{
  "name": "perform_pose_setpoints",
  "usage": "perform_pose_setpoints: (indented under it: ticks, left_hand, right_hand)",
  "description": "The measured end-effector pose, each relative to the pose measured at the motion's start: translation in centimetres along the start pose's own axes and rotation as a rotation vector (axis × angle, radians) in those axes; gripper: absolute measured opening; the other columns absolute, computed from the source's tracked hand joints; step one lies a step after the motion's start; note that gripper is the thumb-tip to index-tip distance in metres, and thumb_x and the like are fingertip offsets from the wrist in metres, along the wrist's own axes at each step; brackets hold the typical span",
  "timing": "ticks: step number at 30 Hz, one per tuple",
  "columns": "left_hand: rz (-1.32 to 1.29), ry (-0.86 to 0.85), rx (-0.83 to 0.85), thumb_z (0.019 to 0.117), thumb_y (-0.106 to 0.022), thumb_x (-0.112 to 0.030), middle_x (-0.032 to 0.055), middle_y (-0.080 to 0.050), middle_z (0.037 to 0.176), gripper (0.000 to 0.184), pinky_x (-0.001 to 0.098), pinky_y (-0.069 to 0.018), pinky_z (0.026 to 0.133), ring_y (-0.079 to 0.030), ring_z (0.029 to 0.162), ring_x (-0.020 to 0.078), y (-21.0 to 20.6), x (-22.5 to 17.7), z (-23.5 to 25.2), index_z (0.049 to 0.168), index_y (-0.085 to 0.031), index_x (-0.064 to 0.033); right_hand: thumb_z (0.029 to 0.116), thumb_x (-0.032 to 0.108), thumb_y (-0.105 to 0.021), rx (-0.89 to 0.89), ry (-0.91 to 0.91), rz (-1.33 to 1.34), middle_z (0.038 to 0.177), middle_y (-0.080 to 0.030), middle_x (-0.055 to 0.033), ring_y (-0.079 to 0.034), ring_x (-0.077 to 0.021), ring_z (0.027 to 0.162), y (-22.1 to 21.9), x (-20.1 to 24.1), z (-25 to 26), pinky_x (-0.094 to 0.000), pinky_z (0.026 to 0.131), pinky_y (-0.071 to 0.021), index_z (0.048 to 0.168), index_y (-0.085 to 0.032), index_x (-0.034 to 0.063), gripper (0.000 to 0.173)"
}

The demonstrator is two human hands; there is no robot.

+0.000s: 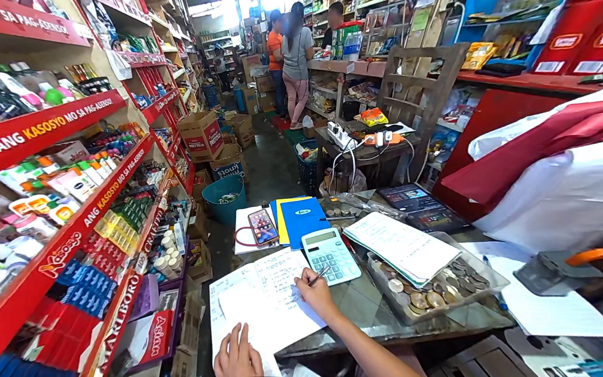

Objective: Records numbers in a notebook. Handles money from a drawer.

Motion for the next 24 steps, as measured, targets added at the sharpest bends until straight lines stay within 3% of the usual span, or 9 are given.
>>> perform_pose_setpoints:
  ticks: [24]
  left_hand:
    - [0.02, -0.011, -0.037, 0.0912, -0.047, -0.007, 0.0207, -0.066, 0.132, 0.04, 0.0682, -0.037, 0.097, -0.057, 0.121, 0.0514, -0.07, -0.01, -0.1, 0.121, -0.074, -0.002]
  right_hand:
    - [0.0898, 0.0, -0.061, -0.002, -0.008, 0.0, 0.052, -0.043, 0.0054, -0.044, -0.0036, 0.042, 0.06, 0.06, -0.05, -0.0195, 0.044, -0.0406, 0.067, -0.045, 0.0121, 0.031]
Point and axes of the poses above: each hand's wrist, its own z-axis towards the middle knuckle, its own y-axis out of the back of the hand, x = y × z, the point moved 6 cm from there along z, towards the middle knuckle
